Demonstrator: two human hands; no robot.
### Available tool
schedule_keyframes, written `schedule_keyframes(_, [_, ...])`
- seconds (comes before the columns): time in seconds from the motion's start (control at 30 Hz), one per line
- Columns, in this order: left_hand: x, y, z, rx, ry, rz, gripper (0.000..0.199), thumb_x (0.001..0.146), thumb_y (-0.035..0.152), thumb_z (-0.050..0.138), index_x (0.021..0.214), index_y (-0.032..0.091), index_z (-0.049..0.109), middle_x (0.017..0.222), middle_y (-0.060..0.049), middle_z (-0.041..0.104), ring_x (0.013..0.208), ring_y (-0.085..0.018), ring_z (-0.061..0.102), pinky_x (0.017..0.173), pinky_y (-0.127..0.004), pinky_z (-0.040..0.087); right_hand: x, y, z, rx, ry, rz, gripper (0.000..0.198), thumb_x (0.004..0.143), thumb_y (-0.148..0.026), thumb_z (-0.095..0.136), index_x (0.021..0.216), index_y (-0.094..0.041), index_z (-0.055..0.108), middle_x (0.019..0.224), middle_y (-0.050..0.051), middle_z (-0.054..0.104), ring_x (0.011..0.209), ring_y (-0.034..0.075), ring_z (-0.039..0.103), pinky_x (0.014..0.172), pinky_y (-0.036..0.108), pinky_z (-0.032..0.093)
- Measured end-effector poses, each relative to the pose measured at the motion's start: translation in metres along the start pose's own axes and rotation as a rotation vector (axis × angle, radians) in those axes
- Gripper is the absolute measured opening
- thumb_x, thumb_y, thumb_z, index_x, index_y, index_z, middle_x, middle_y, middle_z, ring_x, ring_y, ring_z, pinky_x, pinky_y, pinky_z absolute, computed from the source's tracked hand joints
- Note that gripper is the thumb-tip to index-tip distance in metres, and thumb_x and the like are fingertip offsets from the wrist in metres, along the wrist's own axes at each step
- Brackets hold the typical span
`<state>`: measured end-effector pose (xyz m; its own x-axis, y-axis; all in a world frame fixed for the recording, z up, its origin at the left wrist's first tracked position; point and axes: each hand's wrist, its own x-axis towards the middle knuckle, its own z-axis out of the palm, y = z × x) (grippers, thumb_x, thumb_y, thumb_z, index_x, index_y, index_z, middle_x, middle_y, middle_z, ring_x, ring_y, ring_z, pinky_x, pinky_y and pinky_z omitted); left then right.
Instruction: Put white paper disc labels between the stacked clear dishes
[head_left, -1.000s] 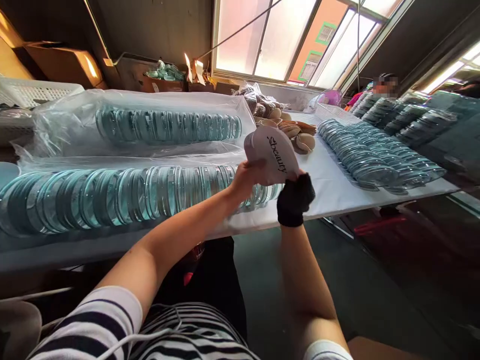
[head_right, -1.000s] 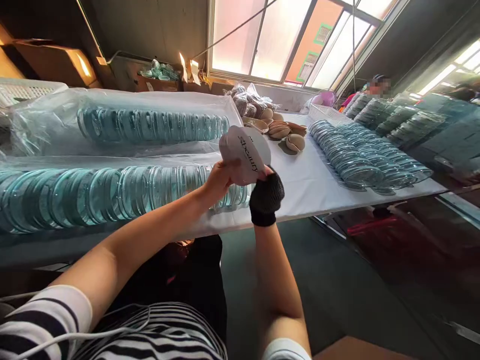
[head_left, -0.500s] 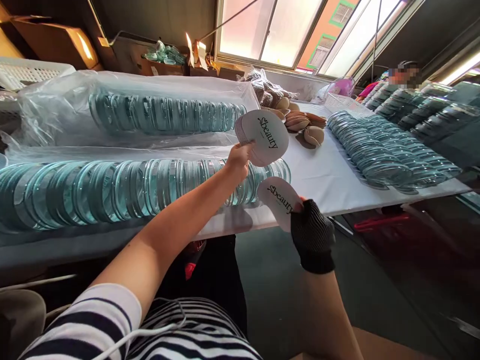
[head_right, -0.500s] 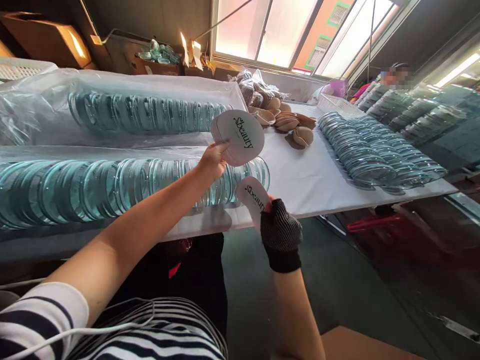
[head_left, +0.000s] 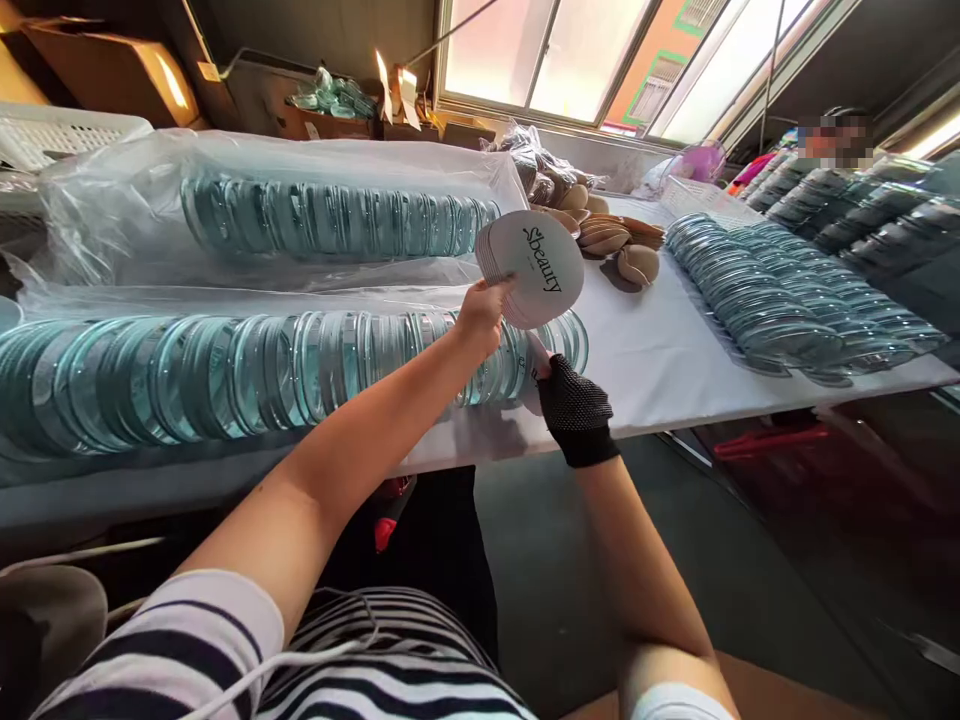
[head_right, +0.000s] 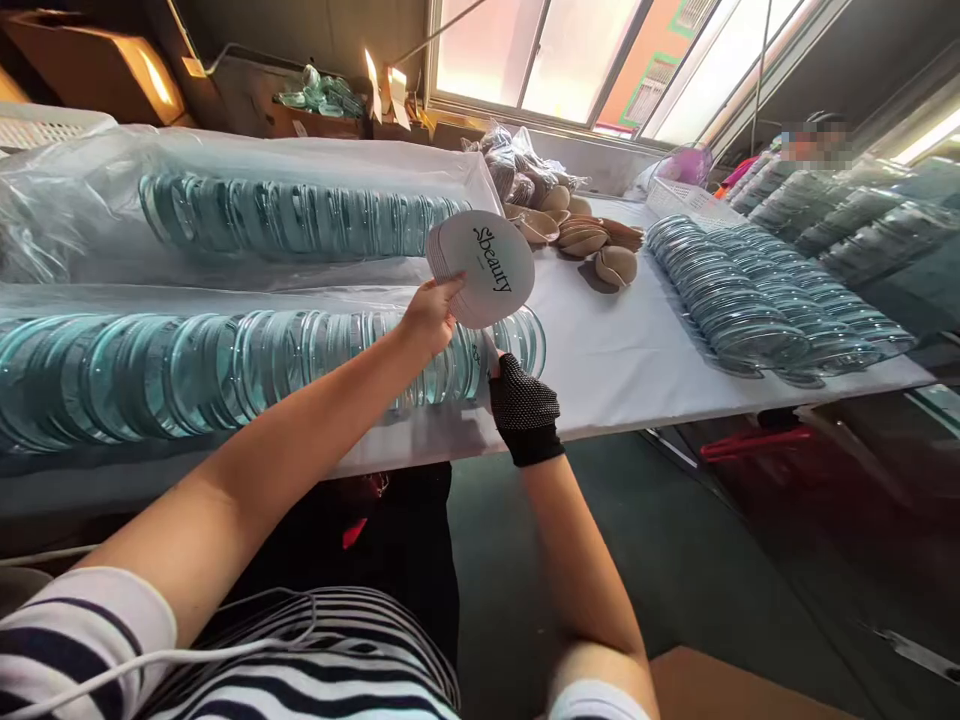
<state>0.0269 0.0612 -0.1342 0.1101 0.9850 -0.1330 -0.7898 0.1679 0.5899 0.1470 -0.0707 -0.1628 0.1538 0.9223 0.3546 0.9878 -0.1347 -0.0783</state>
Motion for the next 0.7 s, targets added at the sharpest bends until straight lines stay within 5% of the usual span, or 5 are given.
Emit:
schedule_keyframes(0.2, [-0.001,0.000,0.003,0.045,0.021,-0.010,0.013,0.083,0.008,0.063,0.088,0.014,0.073,0.086,-0.004,0.077,0.115,-0.022,0.066,0.108,-0.038,0.044,0.005,0.015,0.004,0.167,-0.032,0.151,0.026,0.095,-0.036,0.045,0.101,-0.017,0.061,0.070,0.004,0.064,0.056,0.014,0.048,0.055,0.024,0.024])
schedule_keyframes(0.5, [-0.004,0.007,0.003,0.040,0.034,-0.036,0.032,0.085,0.006,0.061,0.115,0.014,0.070,0.106,-0.006,0.077,0.118,-0.021,0.065,0.109,-0.038,0.045,0.036,-0.013,0.019,0.051,-0.160,-0.032,0.032,0.099,-0.030,0.036,0.094,-0.017,0.065,0.086,0.011,0.070,0.072,0.018,0.060,0.059,0.027,0.027])
schedule_keyframes(0.6, [-0.002,0.005,0.001,0.028,0.020,-0.020,0.030,0.082,0.006,0.065,0.110,0.014,0.072,0.105,-0.006,0.077,0.118,-0.022,0.065,0.109,-0.038,0.044,0.040,-0.005,0.018,0.292,-0.310,-0.022,0.026,0.094,-0.027,0.041,0.092,-0.015,0.065,0.083,0.013,0.069,0.070,0.017,0.060,0.059,0.026,0.031])
schedule_keyframes(0.7, [-0.001,0.001,-0.001,0.040,0.026,0.001,0.024,0.080,0.007,0.067,0.101,0.015,0.074,0.099,-0.005,0.078,0.118,-0.023,0.064,0.109,-0.040,0.044,0.041,0.014,0.019,0.673,-0.559,-0.033,0.031,0.088,-0.035,0.046,0.102,-0.014,0.064,0.064,0.005,0.061,0.055,0.015,0.055,0.053,0.025,0.037])
